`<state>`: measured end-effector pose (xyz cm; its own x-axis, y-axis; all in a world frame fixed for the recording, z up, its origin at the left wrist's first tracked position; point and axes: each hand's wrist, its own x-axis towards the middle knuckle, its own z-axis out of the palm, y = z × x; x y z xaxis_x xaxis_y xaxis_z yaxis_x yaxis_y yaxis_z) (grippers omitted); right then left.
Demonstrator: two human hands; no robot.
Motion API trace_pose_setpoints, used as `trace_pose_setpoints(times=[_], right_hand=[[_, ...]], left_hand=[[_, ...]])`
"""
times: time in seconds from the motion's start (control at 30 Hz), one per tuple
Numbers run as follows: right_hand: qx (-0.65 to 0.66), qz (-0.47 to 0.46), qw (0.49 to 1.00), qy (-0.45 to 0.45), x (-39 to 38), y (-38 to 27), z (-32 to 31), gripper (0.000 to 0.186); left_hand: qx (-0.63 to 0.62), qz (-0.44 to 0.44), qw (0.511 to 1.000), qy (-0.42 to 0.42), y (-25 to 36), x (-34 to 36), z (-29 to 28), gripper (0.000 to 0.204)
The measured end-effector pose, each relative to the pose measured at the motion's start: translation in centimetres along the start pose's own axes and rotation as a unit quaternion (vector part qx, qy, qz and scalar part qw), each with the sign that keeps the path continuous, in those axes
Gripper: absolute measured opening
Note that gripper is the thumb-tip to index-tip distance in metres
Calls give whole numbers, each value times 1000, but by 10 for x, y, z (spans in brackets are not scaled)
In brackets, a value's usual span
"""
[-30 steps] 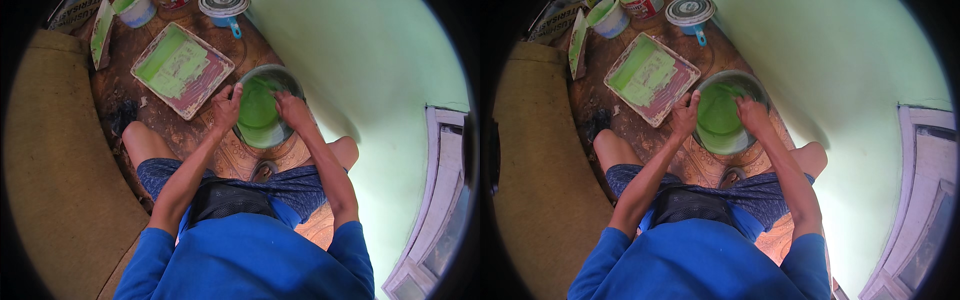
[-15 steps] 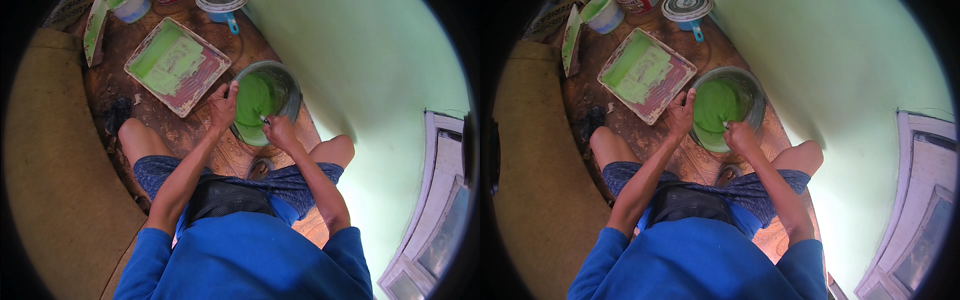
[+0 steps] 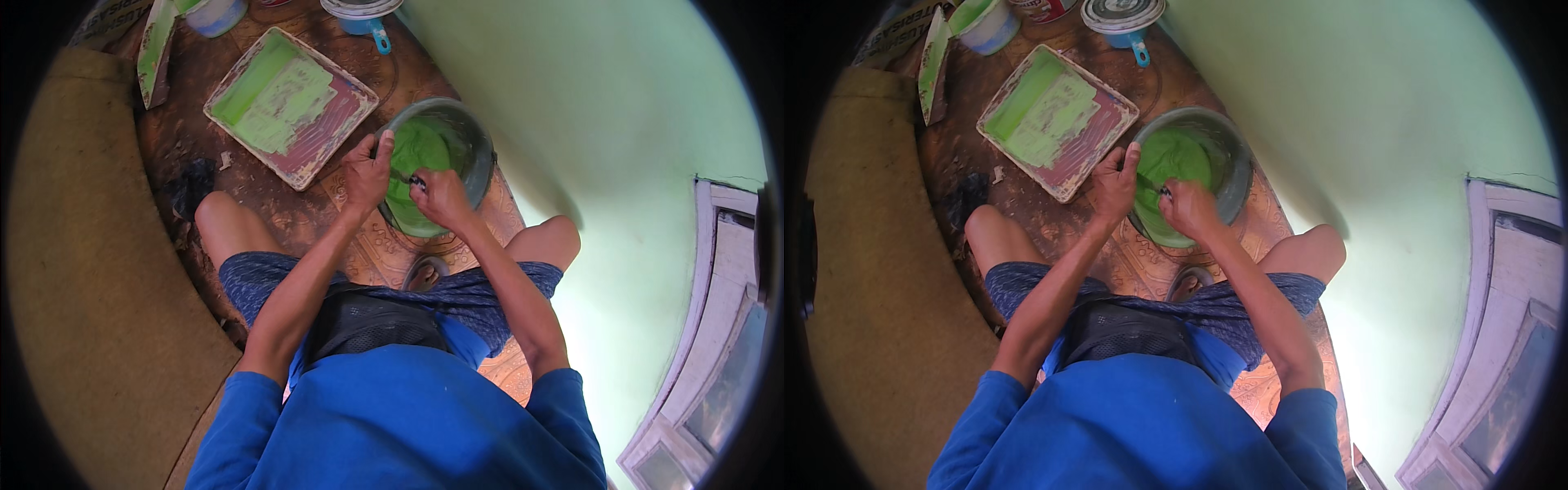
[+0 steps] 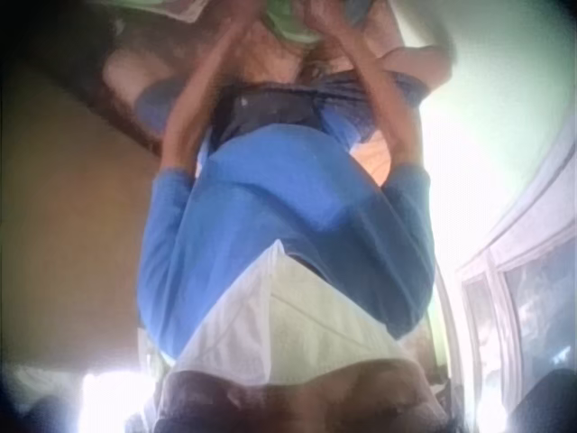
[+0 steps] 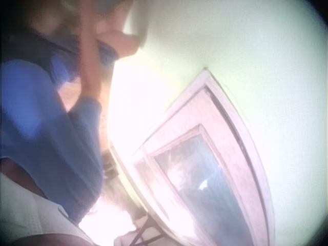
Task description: The person walks onto a porch and sits on the floor. They pick up a paint tray and a bucket of green paint, then use a stick to stir the paint in the bucket. Finally, they pour the mixed green paint from the bucket into the paint tray.
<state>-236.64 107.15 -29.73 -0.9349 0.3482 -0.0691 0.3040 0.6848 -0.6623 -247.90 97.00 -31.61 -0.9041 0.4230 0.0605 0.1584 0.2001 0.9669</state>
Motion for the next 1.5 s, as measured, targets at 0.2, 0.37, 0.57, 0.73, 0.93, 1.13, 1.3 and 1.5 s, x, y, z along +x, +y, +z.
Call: trace_pose_setpoints(times=[0.2,0.37,0.57,0.73,0.93,1.13,1.3,1.5], right_hand=[[-6,-9,999,34,18,18,-12,16],[-41,26,997,58,5,38,-19,17],[-78,93,992,-42,-27,20,-16,17],[-37,28,998,-51,-35,18,3,16],[-19,-6,999,-39,-3,17,-2,14],[-12,-25,1000,-3,16,29,-18,13],[-51,-26,997,49,33,40,-29,14],[-121,-48,989,68,34,45,-39,16]], left_hand=[[10,12,1000,-17,-4,2,-4,42],[14,24,1000,-13,-8,2,-5,42],[-14,-8,1000,3,-19,5,-4,43],[-6,-19,1000,9,-21,4,-4,43],[17,-9,1000,11,-16,4,-8,41],[8,0,1000,11,-7,2,-7,42],[22,-9,1000,-3,-8,1,-11,43],[9,2,1000,8,-12,0,-14,44]])
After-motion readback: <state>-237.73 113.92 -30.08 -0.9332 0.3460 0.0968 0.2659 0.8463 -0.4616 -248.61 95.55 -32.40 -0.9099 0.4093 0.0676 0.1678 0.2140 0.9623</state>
